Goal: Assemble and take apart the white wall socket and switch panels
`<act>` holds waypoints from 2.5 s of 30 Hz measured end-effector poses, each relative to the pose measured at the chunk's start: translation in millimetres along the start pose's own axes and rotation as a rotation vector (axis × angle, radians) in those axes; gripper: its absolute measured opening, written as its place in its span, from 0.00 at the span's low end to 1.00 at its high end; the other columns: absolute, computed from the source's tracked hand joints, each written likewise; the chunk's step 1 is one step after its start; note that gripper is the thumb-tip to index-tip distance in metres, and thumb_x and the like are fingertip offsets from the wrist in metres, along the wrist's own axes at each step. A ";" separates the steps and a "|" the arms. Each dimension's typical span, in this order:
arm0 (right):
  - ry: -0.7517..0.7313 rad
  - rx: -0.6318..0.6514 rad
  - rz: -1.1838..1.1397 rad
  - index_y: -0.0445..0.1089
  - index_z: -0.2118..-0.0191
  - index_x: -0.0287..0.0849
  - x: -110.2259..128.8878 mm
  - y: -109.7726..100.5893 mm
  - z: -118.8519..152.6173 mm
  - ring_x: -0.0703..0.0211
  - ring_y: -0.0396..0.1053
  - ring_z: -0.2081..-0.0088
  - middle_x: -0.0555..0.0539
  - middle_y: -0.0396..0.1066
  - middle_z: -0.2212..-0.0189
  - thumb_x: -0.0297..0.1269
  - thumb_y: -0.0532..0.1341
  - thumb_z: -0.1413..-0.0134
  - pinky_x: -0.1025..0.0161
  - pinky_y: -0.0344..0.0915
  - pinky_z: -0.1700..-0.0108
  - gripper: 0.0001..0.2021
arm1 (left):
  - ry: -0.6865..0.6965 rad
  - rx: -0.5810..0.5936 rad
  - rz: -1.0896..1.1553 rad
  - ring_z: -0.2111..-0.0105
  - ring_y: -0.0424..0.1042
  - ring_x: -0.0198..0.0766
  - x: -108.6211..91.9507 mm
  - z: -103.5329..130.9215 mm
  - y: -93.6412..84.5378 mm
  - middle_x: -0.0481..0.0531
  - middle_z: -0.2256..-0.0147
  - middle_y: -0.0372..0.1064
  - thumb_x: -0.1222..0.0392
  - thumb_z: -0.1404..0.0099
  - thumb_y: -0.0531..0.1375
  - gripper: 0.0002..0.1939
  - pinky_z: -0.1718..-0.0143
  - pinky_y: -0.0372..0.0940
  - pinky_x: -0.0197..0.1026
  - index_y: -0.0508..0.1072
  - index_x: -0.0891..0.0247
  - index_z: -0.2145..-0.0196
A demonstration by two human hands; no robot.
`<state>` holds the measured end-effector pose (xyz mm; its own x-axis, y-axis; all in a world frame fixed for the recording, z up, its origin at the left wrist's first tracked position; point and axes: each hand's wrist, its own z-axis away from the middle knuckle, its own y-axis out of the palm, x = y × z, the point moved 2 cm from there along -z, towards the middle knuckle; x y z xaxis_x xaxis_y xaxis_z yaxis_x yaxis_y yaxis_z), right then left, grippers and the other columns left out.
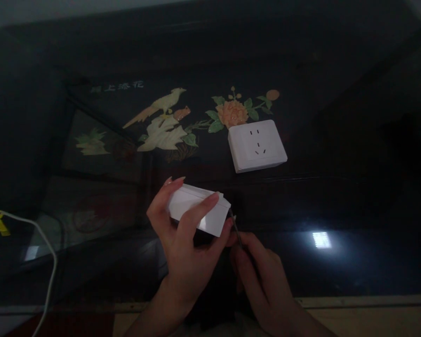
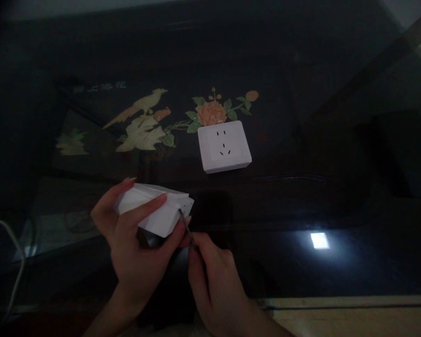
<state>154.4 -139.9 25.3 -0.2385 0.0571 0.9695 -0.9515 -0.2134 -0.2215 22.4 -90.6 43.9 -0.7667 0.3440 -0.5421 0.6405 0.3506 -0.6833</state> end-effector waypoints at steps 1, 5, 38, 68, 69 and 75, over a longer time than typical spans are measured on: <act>0.006 0.005 -0.006 0.63 0.59 0.45 0.3 0.2 -0.2 0.68 0.61 0.83 0.58 0.60 0.81 0.30 0.48 0.34 0.70 0.56 0.82 0.09 | 0.002 -0.006 0.002 0.40 0.59 0.55 0.1 -0.1 0.2 0.56 0.44 0.55 0.68 0.42 0.67 0.18 0.39 0.58 0.61 0.71 0.57 0.55; 0.025 0.010 -0.060 0.61 0.62 0.46 1.7 3.7 -0.2 0.69 0.59 0.84 0.58 0.59 0.81 0.30 0.47 0.33 0.71 0.55 0.82 0.09 | 0.026 -0.020 0.018 0.42 0.61 0.53 0.7 1.0 0.4 0.55 0.44 0.56 0.70 0.43 0.67 0.19 0.39 0.59 0.61 0.71 0.56 0.55; 0.201 0.084 -0.102 0.65 0.55 0.44 8.5 -7.9 -8.4 0.70 0.60 0.87 0.60 0.59 0.82 0.37 0.49 0.32 0.72 0.55 0.83 0.10 | 0.112 -0.142 -0.033 0.48 0.68 0.50 17.7 5.3 6.1 0.54 0.47 0.67 0.65 0.41 0.67 0.16 0.46 0.64 0.58 0.73 0.52 0.55; -0.173 -0.006 0.746 0.70 0.53 0.34 32.8 -21.6 -19.9 0.53 0.80 0.74 0.43 0.81 0.69 0.24 0.48 0.39 0.63 0.71 0.77 0.16 | 0.086 -0.167 -0.021 0.51 0.68 0.49 10.1 0.9 7.6 0.54 0.50 0.70 0.67 0.42 0.68 0.16 0.45 0.59 0.57 0.74 0.53 0.57; -0.182 -0.006 0.750 0.70 0.52 0.34 30.9 -22.0 -20.6 0.53 0.80 0.73 0.42 0.81 0.68 0.24 0.48 0.39 0.63 0.71 0.77 0.16 | 0.088 -0.166 -0.025 0.50 0.68 0.49 10.4 1.1 7.6 0.54 0.50 0.71 0.67 0.42 0.68 0.16 0.45 0.59 0.58 0.74 0.53 0.56; -0.324 0.099 1.151 0.68 0.46 0.34 24.9 -41.5 -26.5 0.50 0.78 0.77 0.40 0.81 0.65 0.23 0.53 0.42 0.60 0.65 0.82 0.19 | 0.122 -0.166 -0.018 0.50 0.69 0.48 12.3 2.7 6.6 0.55 0.50 0.71 0.67 0.42 0.68 0.17 0.45 0.59 0.57 0.74 0.54 0.56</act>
<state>182.8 -103.8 55.8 -0.8658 -0.4619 0.1925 -0.1897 -0.0530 -0.9804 17.0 -86.3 31.4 -0.7733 0.4361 -0.4603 0.6332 0.4932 -0.5965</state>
